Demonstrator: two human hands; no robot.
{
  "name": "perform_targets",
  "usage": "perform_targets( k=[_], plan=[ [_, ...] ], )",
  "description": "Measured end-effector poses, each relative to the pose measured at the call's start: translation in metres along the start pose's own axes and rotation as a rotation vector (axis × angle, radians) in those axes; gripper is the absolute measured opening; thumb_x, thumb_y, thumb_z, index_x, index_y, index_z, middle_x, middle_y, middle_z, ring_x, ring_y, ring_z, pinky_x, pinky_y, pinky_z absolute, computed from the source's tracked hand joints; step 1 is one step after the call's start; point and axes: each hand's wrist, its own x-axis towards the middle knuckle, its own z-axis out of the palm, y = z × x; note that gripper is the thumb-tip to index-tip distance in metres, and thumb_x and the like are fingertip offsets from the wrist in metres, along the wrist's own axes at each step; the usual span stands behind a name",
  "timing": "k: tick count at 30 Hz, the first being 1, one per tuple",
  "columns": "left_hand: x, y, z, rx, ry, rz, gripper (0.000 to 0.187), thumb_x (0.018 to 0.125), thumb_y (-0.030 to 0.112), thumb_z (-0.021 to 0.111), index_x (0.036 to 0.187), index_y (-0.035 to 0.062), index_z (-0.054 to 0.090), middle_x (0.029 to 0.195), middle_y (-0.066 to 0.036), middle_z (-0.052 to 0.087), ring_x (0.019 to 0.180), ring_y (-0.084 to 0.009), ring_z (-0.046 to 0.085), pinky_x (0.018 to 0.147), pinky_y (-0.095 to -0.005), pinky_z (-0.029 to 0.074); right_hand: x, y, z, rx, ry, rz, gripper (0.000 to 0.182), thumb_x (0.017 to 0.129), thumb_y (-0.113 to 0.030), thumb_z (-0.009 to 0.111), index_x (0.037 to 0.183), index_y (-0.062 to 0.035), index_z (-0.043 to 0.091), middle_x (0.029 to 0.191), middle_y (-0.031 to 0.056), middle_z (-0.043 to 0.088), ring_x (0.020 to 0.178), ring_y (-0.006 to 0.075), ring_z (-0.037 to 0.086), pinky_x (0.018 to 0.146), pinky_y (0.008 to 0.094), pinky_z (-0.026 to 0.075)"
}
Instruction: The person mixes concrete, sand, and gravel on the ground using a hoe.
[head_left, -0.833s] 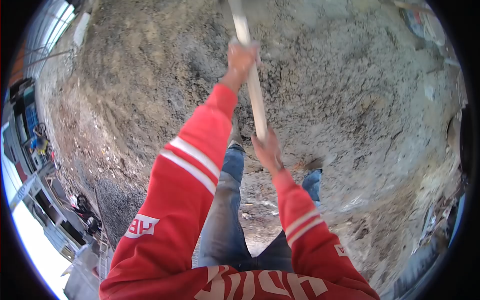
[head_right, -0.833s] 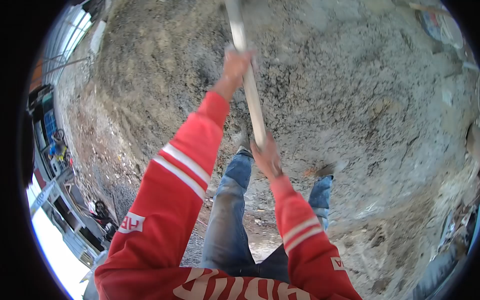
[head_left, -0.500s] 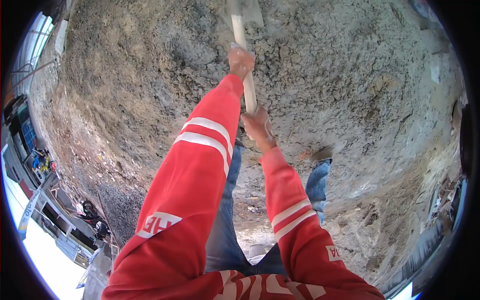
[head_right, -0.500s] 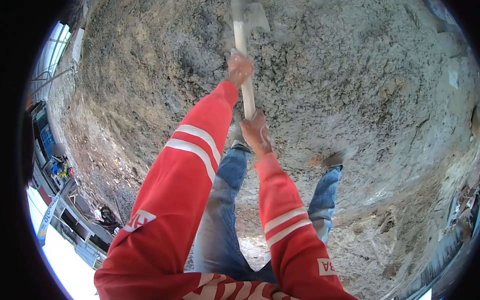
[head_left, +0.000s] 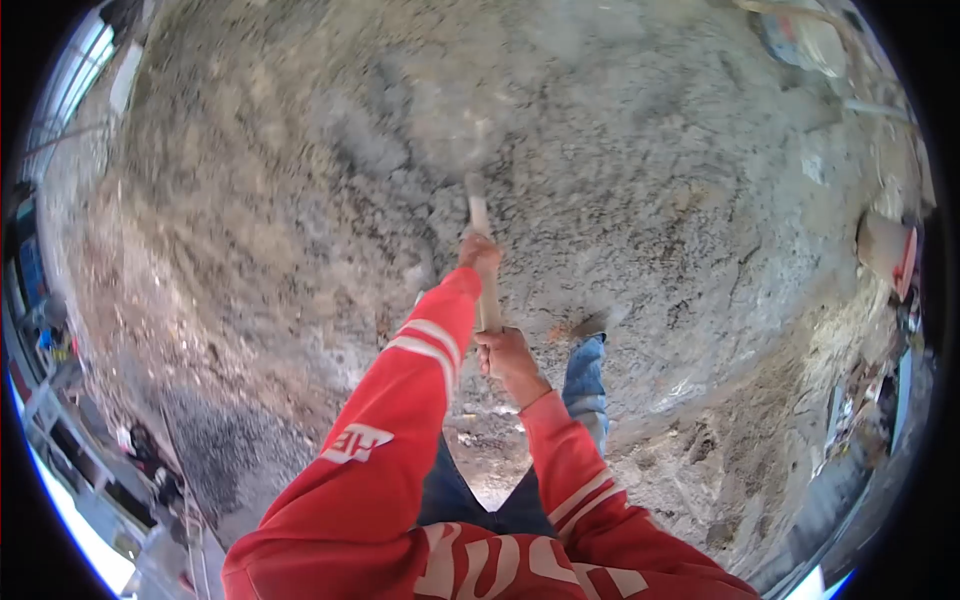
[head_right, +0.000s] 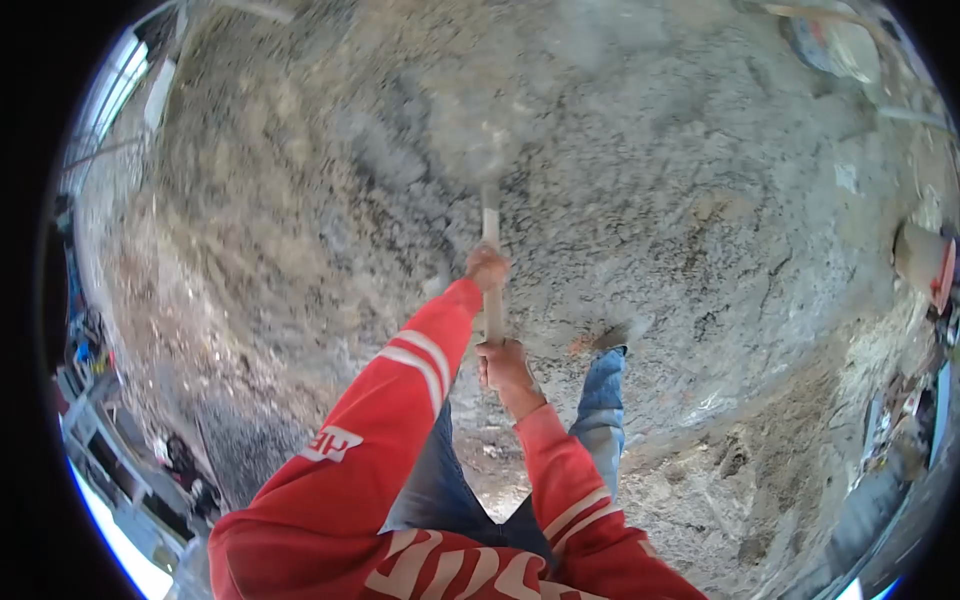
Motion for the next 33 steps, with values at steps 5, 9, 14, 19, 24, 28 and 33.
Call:
perform_targets(
  k=[5, 9, 14, 19, 24, 28, 33],
  plan=[
    [-0.070, 0.102, -0.036, -0.174, -0.104, -0.056, 0.021, 0.081, 0.023, 0.057, 0.094, 0.0056, 0.056, 0.076, -0.011, 0.058, 0.059, -0.0259, 0.058, 0.054, -0.0377, 0.049, -0.050, -0.068, -0.045, 0.025, -0.122, 0.104, 0.015, 0.078, -0.011, 0.059, 0.070, -0.0018, 0.051, 0.056, 0.0056, 0.047, 0.044, 0.0167, 0.046, 0.042, 0.0302, 0.035],
    [-0.125, 0.201, -0.033, -1.082, -0.032, -0.309, 0.021, 0.076, 0.019, 0.062, 0.089, 0.0070, 0.050, 0.070, -0.008, 0.049, 0.056, -0.0246, 0.052, 0.051, -0.0389, 0.047, -0.139, -0.126, -0.121, -0.168, -0.261, 0.005, 0.017, 0.080, -0.015, 0.059, 0.075, -0.0002, 0.052, 0.057, 0.0043, 0.048, 0.044, 0.0146, 0.045, 0.041, 0.0286, 0.036],
    [-0.164, 0.283, 0.036, -1.457, -0.285, -0.232, 0.028, 0.075, 0.013, 0.062, 0.096, 0.0108, 0.044, 0.083, -0.006, 0.047, 0.066, -0.0216, 0.051, 0.057, -0.0328, 0.048, -0.273, -0.152, -0.323, -0.845, -0.145, -0.135, 0.052, 0.080, -0.040, 0.061, 0.112, -0.0010, 0.051, 0.078, 0.0075, 0.056, 0.062, 0.0140, 0.055, 0.055, 0.0306, 0.048],
    [-0.236, 0.334, 0.201, -1.198, -0.312, 0.389, 0.028, 0.074, 0.014, 0.065, 0.096, 0.0072, 0.050, 0.076, -0.003, 0.049, 0.067, -0.0183, 0.049, 0.072, -0.0340, 0.046, -0.293, -0.123, -0.499, -1.356, 0.481, -0.327, 0.035, 0.076, -0.019, 0.065, 0.105, -0.0046, 0.052, 0.083, 0.0131, 0.063, 0.073, 0.0300, 0.062, 0.068, 0.0423, 0.051],
    [-0.278, 0.344, 0.187, -1.510, -0.425, -0.295, 0.023, 0.074, 0.012, 0.066, 0.090, 0.0060, 0.050, 0.069, -0.003, 0.044, 0.062, -0.0184, 0.044, 0.069, -0.0355, 0.043, -0.255, -0.070, -0.497, -1.386, 0.717, -0.405, 0.028, 0.073, -0.013, 0.065, 0.097, -0.0062, 0.052, 0.077, 0.0174, 0.062, 0.071, 0.0356, 0.061, 0.062, 0.0439, 0.048],
    [-0.243, 0.310, 0.081, -1.301, -0.176, -0.228, 0.017, 0.075, 0.012, 0.065, 0.081, 0.0058, 0.050, 0.059, -0.002, 0.040, 0.055, -0.0177, 0.043, 0.058, -0.0349, 0.043, -0.160, 0.011, -0.413, -1.290, 0.590, -0.470, 0.046, 0.074, -0.029, 0.068, 0.110, -0.0077, 0.048, 0.077, 0.0195, 0.062, 0.071, 0.0388, 0.061, 0.060, 0.0464, 0.047],
    [-0.206, 0.289, -0.146, -1.078, 0.098, 0.180, 0.016, 0.076, 0.012, 0.065, 0.079, 0.0038, 0.051, 0.055, -0.005, 0.044, 0.047, -0.0189, 0.047, 0.046, -0.0330, 0.042, -0.072, -0.010, -0.174, -1.229, 0.361, -0.708, 0.045, 0.078, -0.035, 0.064, 0.106, -0.0032, 0.048, 0.072, 0.0219, 0.060, 0.068, 0.0427, 0.058, 0.057, 0.0481, 0.045]
  ],
)
